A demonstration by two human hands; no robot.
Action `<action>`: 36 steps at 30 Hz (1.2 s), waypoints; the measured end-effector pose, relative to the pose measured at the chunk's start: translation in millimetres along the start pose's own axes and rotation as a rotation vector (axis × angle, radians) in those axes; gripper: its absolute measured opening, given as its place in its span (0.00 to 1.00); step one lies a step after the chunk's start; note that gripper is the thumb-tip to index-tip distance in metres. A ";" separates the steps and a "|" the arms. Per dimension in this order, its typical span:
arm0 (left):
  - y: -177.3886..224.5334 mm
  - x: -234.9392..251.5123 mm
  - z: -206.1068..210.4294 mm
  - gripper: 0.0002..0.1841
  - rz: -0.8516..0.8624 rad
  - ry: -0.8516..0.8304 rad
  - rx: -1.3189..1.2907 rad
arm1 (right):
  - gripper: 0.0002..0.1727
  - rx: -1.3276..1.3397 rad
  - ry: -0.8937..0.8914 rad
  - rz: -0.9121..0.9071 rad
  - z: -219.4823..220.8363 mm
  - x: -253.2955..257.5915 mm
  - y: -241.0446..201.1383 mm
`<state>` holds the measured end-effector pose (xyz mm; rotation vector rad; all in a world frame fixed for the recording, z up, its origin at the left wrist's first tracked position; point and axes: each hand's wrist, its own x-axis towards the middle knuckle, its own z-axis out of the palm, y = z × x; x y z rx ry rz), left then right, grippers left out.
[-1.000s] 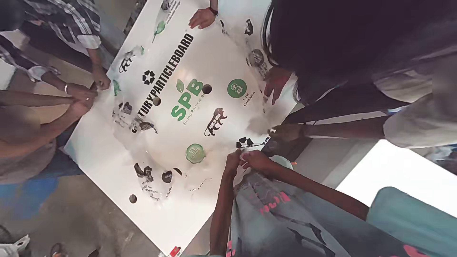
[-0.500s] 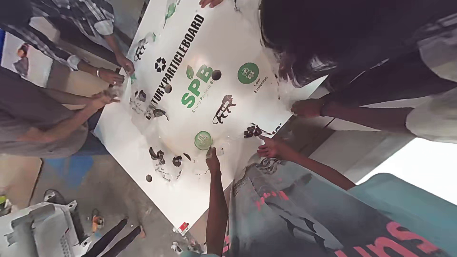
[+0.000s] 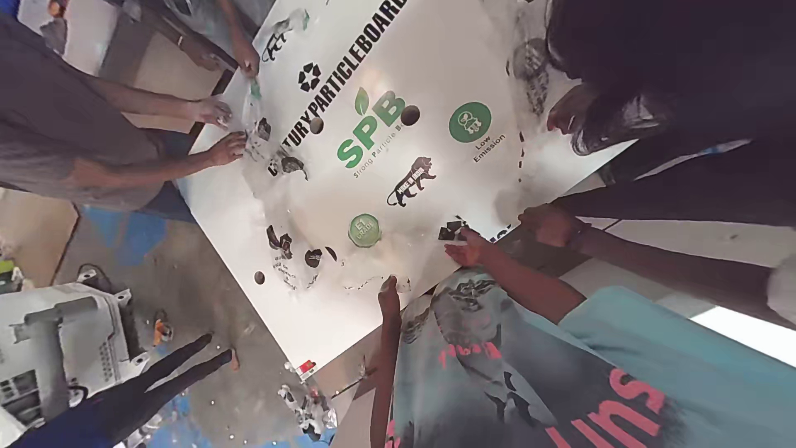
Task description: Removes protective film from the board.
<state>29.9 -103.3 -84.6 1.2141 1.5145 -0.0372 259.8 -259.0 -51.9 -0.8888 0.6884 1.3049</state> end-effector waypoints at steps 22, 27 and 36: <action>24.2 18.5 114.2 0.27 -0.216 -0.274 0.173 | 0.22 -1.336 0.009 -0.269 -61.4 92.1 -16.5; 17.6 25.8 102.7 0.29 -0.198 -0.281 0.305 | 0.23 -1.478 0.020 -0.324 -51.0 80.0 -26.7; 46.3 45.4 140.2 0.41 -0.239 -0.615 0.175 | 0.26 -1.516 0.066 -0.276 -42.7 77.3 -34.9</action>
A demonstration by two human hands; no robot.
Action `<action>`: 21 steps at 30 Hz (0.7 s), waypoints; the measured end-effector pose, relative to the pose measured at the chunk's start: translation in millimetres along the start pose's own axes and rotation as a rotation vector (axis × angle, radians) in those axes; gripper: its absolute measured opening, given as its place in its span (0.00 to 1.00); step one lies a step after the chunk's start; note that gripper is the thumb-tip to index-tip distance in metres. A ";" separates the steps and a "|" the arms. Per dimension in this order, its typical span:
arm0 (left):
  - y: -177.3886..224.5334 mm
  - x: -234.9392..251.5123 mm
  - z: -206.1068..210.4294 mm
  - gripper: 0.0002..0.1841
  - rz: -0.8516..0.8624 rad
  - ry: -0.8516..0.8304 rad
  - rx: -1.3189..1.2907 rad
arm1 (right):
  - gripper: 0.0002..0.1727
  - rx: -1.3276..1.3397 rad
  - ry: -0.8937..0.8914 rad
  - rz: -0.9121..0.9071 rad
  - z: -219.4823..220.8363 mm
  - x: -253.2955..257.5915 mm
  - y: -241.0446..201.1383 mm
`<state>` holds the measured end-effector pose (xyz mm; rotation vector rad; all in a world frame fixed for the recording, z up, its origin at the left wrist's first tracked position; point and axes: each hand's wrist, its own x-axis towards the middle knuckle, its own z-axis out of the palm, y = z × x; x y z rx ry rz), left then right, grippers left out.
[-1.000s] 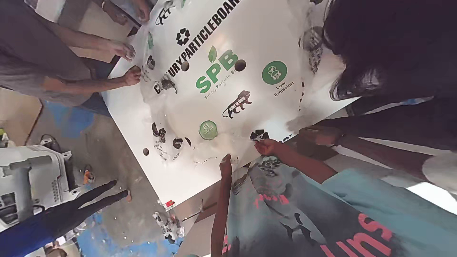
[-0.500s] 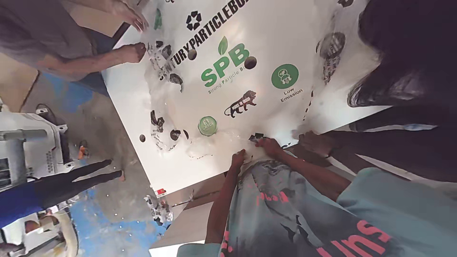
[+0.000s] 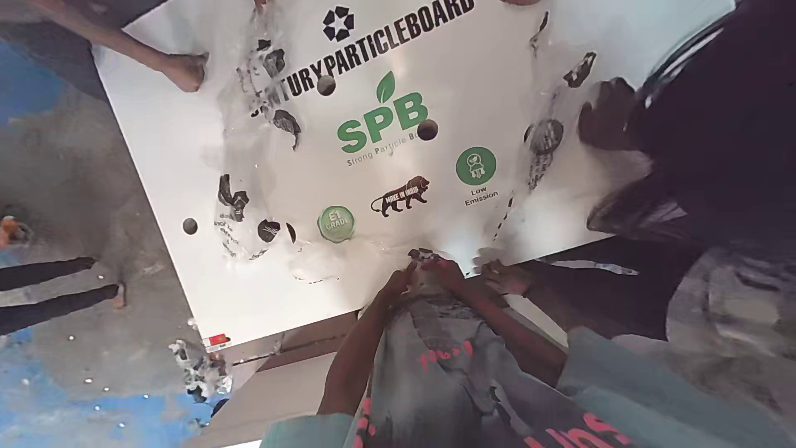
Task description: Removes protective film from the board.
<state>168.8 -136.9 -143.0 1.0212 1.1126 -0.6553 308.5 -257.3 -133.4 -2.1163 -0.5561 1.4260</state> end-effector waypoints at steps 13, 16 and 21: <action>27.8 53.3 2.7 0.34 -0.116 0.105 -0.388 | 0.27 0.190 -0.282 0.221 -10.3 4.1 -23.1; 25.8 50.1 2.0 0.35 -0.114 0.119 -0.329 | 0.37 0.584 -0.347 0.384 0.0 8.6 -28.4; 29.7 55.9 2.2 0.33 -0.114 0.122 -0.342 | 0.49 0.805 -0.387 0.686 -1.6 37.3 0.2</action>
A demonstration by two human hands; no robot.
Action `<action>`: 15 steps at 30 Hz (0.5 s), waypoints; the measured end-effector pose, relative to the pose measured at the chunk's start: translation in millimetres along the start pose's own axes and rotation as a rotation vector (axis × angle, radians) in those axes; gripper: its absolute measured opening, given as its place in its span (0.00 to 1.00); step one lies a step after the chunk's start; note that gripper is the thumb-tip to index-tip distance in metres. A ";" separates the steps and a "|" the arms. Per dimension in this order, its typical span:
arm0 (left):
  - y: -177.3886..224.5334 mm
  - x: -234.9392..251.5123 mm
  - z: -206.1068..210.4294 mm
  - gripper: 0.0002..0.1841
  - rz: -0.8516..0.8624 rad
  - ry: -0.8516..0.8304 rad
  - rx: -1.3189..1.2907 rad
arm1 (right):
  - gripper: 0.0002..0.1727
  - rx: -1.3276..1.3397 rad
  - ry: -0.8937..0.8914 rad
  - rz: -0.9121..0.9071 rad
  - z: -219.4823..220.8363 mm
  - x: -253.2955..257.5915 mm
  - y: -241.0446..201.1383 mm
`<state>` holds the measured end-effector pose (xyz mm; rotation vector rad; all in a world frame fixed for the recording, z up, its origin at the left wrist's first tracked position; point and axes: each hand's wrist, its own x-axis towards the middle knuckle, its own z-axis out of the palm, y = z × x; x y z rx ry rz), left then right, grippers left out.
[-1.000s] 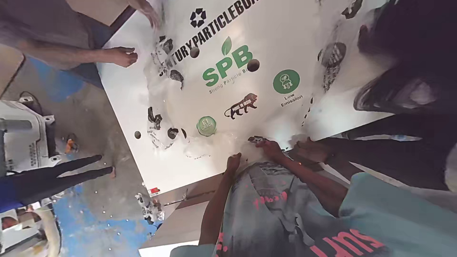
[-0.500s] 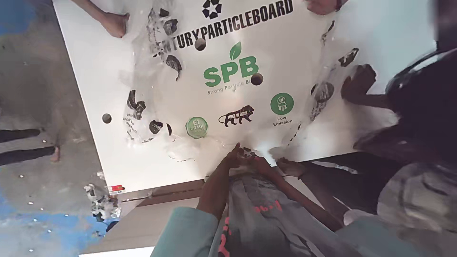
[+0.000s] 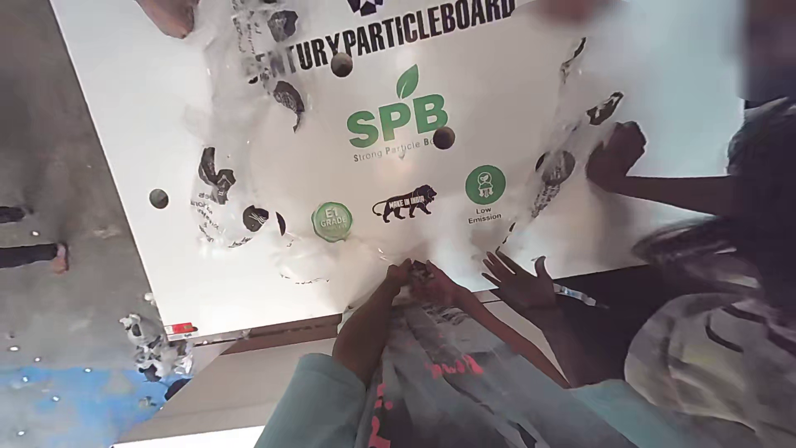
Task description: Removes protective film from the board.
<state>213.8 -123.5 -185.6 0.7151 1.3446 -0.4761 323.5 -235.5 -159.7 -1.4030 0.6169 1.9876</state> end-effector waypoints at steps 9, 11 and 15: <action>14.7 -22.3 -2.9 0.34 -0.020 0.042 0.272 | 0.30 -0.944 0.281 -0.671 8.7 -51.1 12.3; 17.8 -25.1 -4.1 0.34 0.009 0.055 0.316 | 0.22 -0.949 0.390 -0.459 8.4 -30.9 2.9; 20.1 -28.2 -3.0 0.33 0.053 0.049 0.424 | 0.19 -1.261 0.682 -0.619 50.5 -136.0 -29.5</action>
